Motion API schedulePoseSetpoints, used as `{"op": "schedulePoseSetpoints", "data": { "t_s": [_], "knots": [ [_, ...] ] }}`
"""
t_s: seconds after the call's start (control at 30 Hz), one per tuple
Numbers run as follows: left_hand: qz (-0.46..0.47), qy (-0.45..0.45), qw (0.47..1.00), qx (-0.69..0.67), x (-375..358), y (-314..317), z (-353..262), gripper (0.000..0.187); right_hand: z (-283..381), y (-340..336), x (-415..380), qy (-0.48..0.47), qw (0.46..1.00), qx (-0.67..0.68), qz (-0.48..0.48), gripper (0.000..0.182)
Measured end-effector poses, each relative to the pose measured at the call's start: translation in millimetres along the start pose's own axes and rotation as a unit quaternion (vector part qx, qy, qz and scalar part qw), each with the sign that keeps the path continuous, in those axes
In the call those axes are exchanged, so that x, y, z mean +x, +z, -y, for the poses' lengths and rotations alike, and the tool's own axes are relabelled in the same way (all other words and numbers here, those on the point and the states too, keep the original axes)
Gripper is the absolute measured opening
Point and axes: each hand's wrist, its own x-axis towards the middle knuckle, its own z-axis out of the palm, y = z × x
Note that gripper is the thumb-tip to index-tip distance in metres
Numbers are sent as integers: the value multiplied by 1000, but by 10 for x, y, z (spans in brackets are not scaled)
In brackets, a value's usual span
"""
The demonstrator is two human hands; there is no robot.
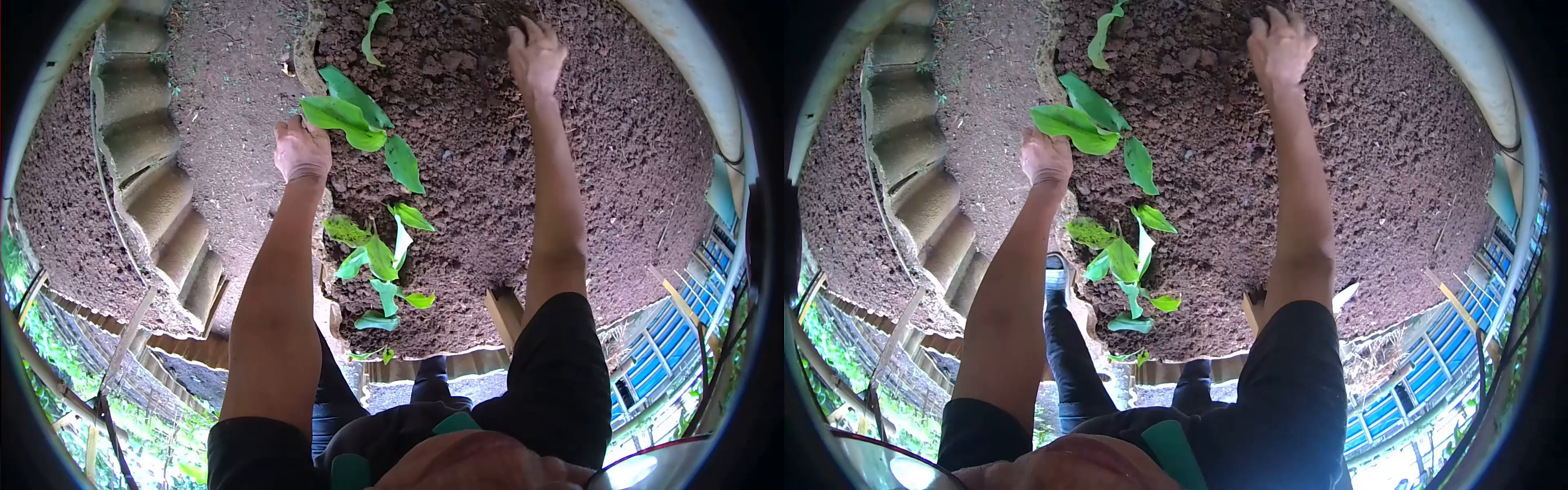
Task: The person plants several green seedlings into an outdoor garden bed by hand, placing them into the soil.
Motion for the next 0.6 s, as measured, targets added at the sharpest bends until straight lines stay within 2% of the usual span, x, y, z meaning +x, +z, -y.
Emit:
{"op": "schedulePoseSetpoints", "data": {
  "t_s": [0.03, 0.1, 0.17, 0.23, 0.33, 0.37, 0.4, 0.43, 0.47, 0.5, 0.57, 0.6],
  "knots": [
    [8, -11, 1000, 1, -20, -42, -43, 52, 12, 148, -104, -93, 992, -45, -72, 46],
    [-25, -12, 1000, 6, 8, -23, -42, 55, 409, 49, -383, -188, 969, -145, -70, 46],
    [-37, -7, 999, -1, -7, -23, -50, 56, 822, -78, -819, -308, 944, -93, -79, 34],
    [-35, 0, 999, 4, 19, -9, -26, 56, 1059, -290, -1270, -252, 967, 38, -27, 42],
    [-29, 7, 999, 24, 47, -15, -29, 57, 819, -728, -1658, -159, 982, 81, -61, 32],
    [-27, 6, 999, 34, 57, -9, -4, 57, 512, -718, -1616, -173, 976, 14, -132, 30],
    [-26, 27, 998, 43, 70, 15, 39, 60, 107, -587, -1538, -21, 996, 1, -91, 32],
    [-33, 29, 999, 31, 65, 29, 51, 59, -260, -469, -1468, 131, 990, -14, -48, 35],
    [-42, 31, 998, 19, 65, 29, 41, 57, -441, -508, -1388, 198, 975, -98, -27, 43],
    [-53, 33, 998, 6, 67, 10, 5, 56, -511, -570, -1364, 240, 971, 3, -6, 53],
    [-60, 10, 998, 3, 57, -16, -54, 58, -496, -422, -1333, 192, 981, 16, 26, 60],
    [-55, 6, 998, 8, 63, -5, -46, 58, -83, -512, -1490, 146, 989, -26, 7, 58]
  ]
}}
